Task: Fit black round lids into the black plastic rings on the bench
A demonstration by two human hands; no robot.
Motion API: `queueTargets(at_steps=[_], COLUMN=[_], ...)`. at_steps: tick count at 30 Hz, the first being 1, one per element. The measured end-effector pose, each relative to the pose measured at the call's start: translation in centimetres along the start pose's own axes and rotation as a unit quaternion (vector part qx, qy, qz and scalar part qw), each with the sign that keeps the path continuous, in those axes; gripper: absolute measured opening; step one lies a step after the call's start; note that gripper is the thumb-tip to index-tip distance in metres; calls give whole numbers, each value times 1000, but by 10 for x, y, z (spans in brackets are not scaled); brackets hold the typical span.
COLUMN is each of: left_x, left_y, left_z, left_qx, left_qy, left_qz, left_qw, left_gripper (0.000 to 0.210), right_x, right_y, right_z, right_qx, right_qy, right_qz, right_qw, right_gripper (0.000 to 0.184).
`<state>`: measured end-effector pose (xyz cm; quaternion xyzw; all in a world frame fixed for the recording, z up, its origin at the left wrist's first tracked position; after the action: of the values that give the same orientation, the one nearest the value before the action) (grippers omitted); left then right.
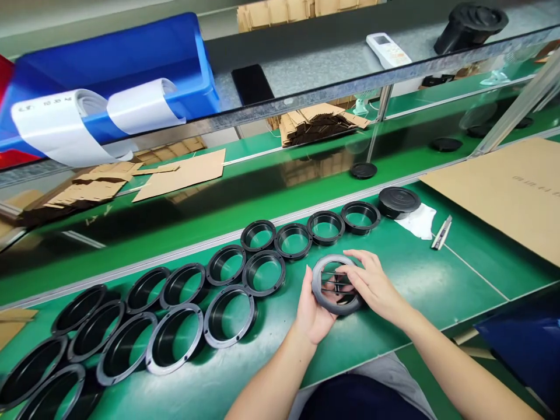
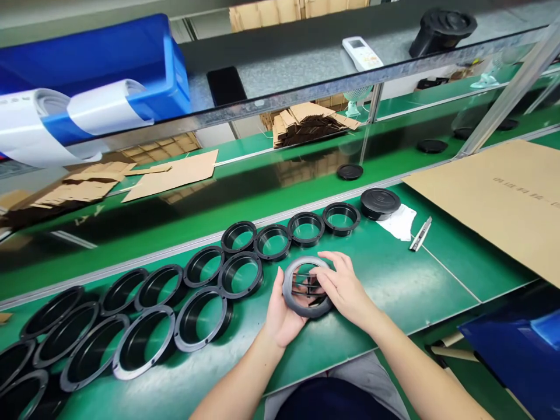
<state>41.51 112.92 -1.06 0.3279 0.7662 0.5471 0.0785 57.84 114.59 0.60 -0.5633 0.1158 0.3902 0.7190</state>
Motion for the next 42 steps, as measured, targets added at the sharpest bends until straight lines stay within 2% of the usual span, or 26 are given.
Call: queueTargets(at_steps=[5, 12, 16, 19, 21, 23, 24, 28, 30, 31, 32, 35, 37, 39, 42], left_x=[-2, 3, 5, 5, 4, 2, -1, -10, -13, -13, -12, -8, -5, -2, 0], left_y=[-2, 0, 0, 1, 1, 1, 0, -3, -4, -4, -4, -8, -14, -22, -32], left_z=[2, 2, 1, 0, 0, 0, 0, 3, 4, 4, 4, 6, 8, 12, 17], left_qx=[33, 12, 13, 20, 29, 25, 16, -15, -25, -29, -31, -32, -36, -45, -65], left_qy=[-9, -21, -29, -28, -15, -12, -17, -30, -15, -7, -2, -9, -28, -44, -55], left_qz=[-16, -6, -1, -2, -7, -9, -5, 32, 40, 41, 42, 50, 54, 50, 41], left_qw=[999, 1000, 1000, 999, 999, 1000, 1000, 999, 999, 999, 999, 998, 997, 997, 996], left_gripper=[44, 60, 67, 65, 62, 60, 61, 63, 62, 61, 63, 76, 84, 88, 94], right_x=[5, 5, 5, 3, -1, -7, -9, -10, -4, 2, 10, 46, 73, 95, 116], right_y=[2, 1, -1, -1, -1, 0, 0, 1, -1, -5, -11, -38, -52, -55, -46], right_z=[0, -2, -5, -10, -12, -15, -15, -10, 1, 10, 23, 76, 110, 133, 143], right_qx=[-34, -25, -16, -18, -48, -95, -115, -165, -194, -190, -166, -31, 5, -23, -73], right_qy=[42, 88, 99, 53, -37, -124, -145, -110, -94, -85, -71, -7, 29, 39, 28], right_qz=[66, 185, 191, 143, 76, 10, -13, -24, -4, 0, -6, -87, -155, -200, -241], right_qw=[996, 978, 976, 988, 995, 988, 983, 980, 976, 978, 984, 996, 987, 979, 967], right_gripper=[42, 44, 45, 45, 46, 62, 73, 111, 121, 122, 120, 106, 98, 96, 95])
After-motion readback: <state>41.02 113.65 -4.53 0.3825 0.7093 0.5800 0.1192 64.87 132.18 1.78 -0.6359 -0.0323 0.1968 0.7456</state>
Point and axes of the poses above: each hand's wrist, its own z-axis towards the middle knuckle, its own y-axis out of the palm, x = y × z, the point moved 2 cm from there along z, towards the middle knuckle, and after that the axes turned 1 degree about y, right-handed, at the moved point
